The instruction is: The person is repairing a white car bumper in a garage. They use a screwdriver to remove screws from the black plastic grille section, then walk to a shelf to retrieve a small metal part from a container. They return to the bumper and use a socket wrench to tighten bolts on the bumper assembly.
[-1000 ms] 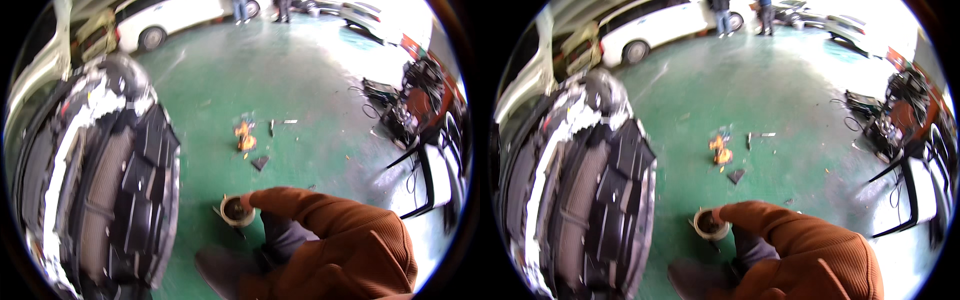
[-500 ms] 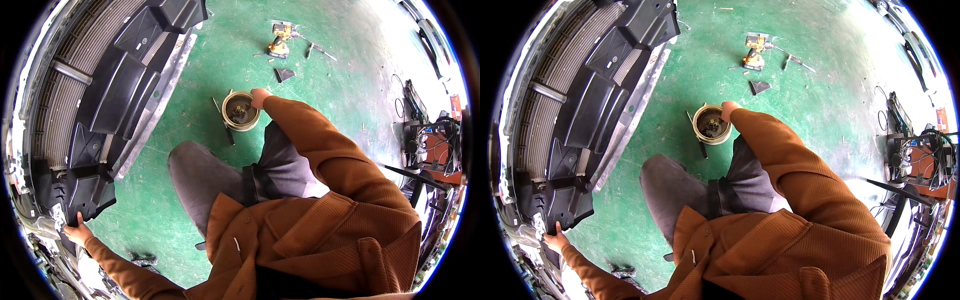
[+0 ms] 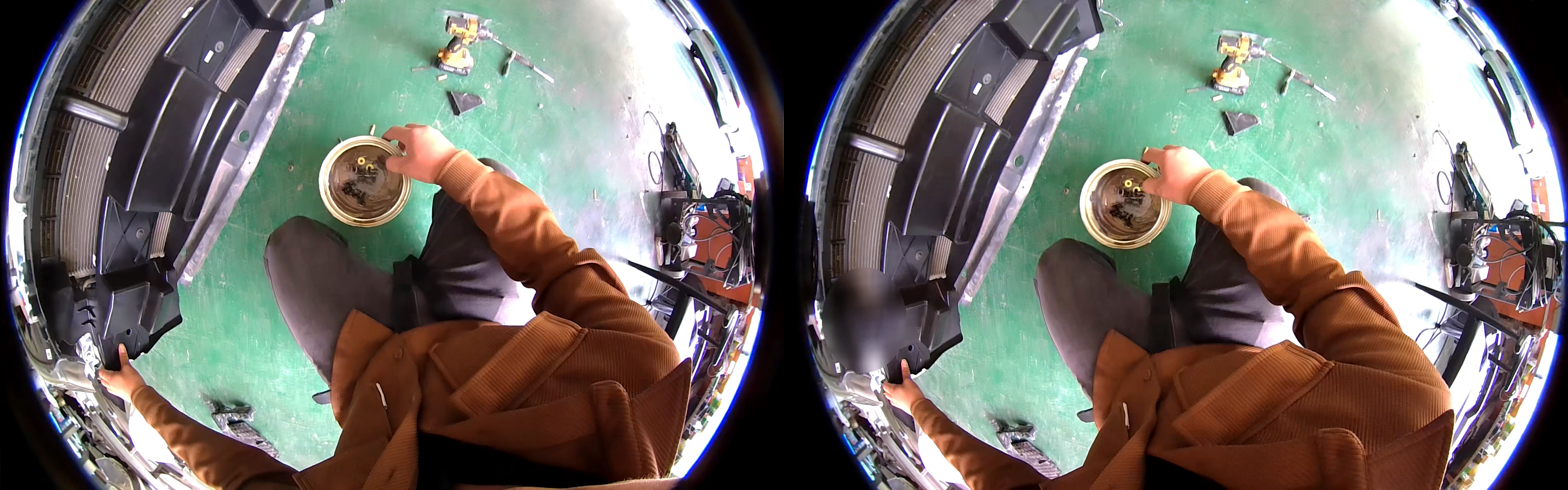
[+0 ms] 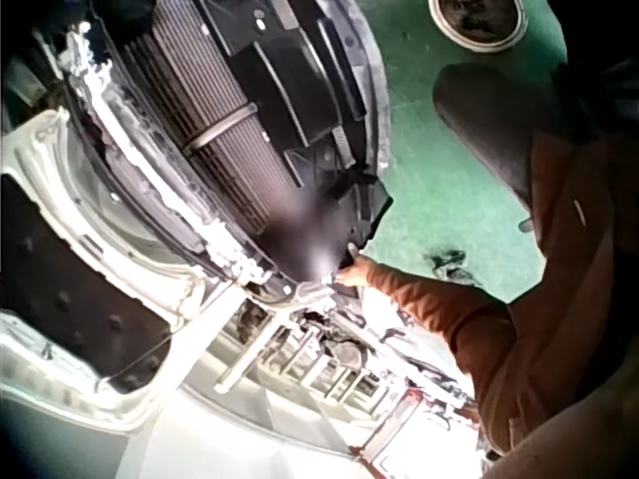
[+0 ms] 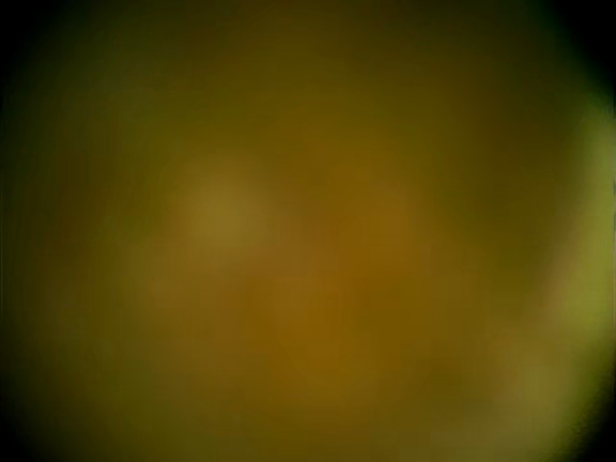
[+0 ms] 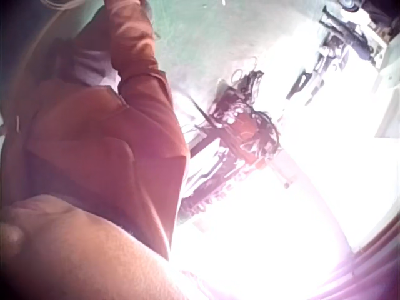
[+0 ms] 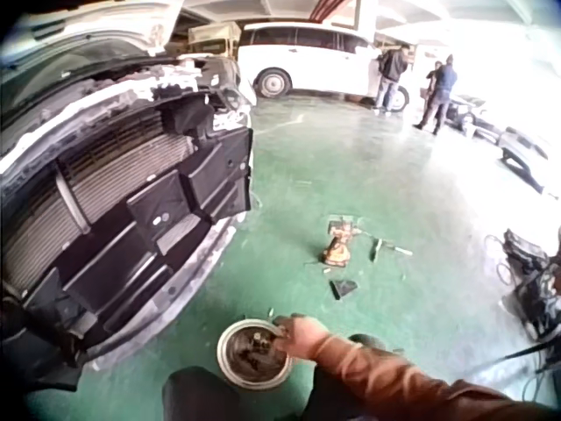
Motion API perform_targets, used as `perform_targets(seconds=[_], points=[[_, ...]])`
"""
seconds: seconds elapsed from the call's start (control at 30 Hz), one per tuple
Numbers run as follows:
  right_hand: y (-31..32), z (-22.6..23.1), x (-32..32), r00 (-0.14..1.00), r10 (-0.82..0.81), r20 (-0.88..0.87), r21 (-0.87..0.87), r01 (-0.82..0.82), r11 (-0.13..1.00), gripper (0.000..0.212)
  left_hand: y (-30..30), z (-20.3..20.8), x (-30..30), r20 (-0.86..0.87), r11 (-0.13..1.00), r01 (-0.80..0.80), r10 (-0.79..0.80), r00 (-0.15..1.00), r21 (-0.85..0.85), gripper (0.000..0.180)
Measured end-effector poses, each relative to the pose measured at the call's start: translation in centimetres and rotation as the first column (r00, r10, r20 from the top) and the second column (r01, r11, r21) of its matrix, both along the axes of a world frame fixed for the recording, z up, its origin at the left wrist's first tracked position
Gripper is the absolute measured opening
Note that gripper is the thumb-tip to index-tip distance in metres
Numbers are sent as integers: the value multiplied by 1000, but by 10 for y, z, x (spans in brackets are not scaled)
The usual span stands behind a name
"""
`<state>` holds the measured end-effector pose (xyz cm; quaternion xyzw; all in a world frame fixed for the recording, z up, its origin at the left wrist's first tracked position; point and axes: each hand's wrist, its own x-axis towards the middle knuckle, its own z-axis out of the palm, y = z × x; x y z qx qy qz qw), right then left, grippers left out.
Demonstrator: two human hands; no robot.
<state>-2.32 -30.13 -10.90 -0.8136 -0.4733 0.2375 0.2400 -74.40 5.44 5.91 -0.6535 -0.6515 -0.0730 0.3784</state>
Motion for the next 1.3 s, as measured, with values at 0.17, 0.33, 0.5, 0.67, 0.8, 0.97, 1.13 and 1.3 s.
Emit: perform_targets(seconds=[0.17, 0.33, 0.5, 0.67, 0.8, 0.97, 1.13, 1.3], points=[[-22, 25, -22, 992, -32, -125, 193, 56, 980, 47, -2, 1, 1, -28, 998, 57, -56, 998, 20, 94], [-32, 31, -25, 972, -15, -233, 271, 80, 959, 44, 4, 4, -3, -16, 1000, -16, 16, 1000, -11, 103], [-38, 33, -23, 951, -29, -308, 256, 112, 960, 43, 14, 5, -25, 24, 998, 68, -68, 997, 8, 107], [-44, 32, -22, 970, 9, -242, 323, 72, 944, 44, 18, 4, -30, -27, 999, 41, -40, 999, 22, 105], [-47, 35, -23, 972, 3, -235, 328, 76, 942, 44, 12, 7, -17, -6, 995, 99, -99, 995, 23, 99], [-49, 35, -23, 977, 1, -212, 342, 73, 937, 43, 6, 14, -1, 16, 997, 78, -78, 997, -11, 101], [-49, 36, -23, 977, -1, -215, 338, 76, 938, 43, 2, 14, 9, 57, 999, 30, -28, 998, -39, 97], [-50, 35, -23, 975, 2, -222, 354, 78, 932, 42, 2, 14, 4, 80, 998, 55, -53, 995, -19, 97]])
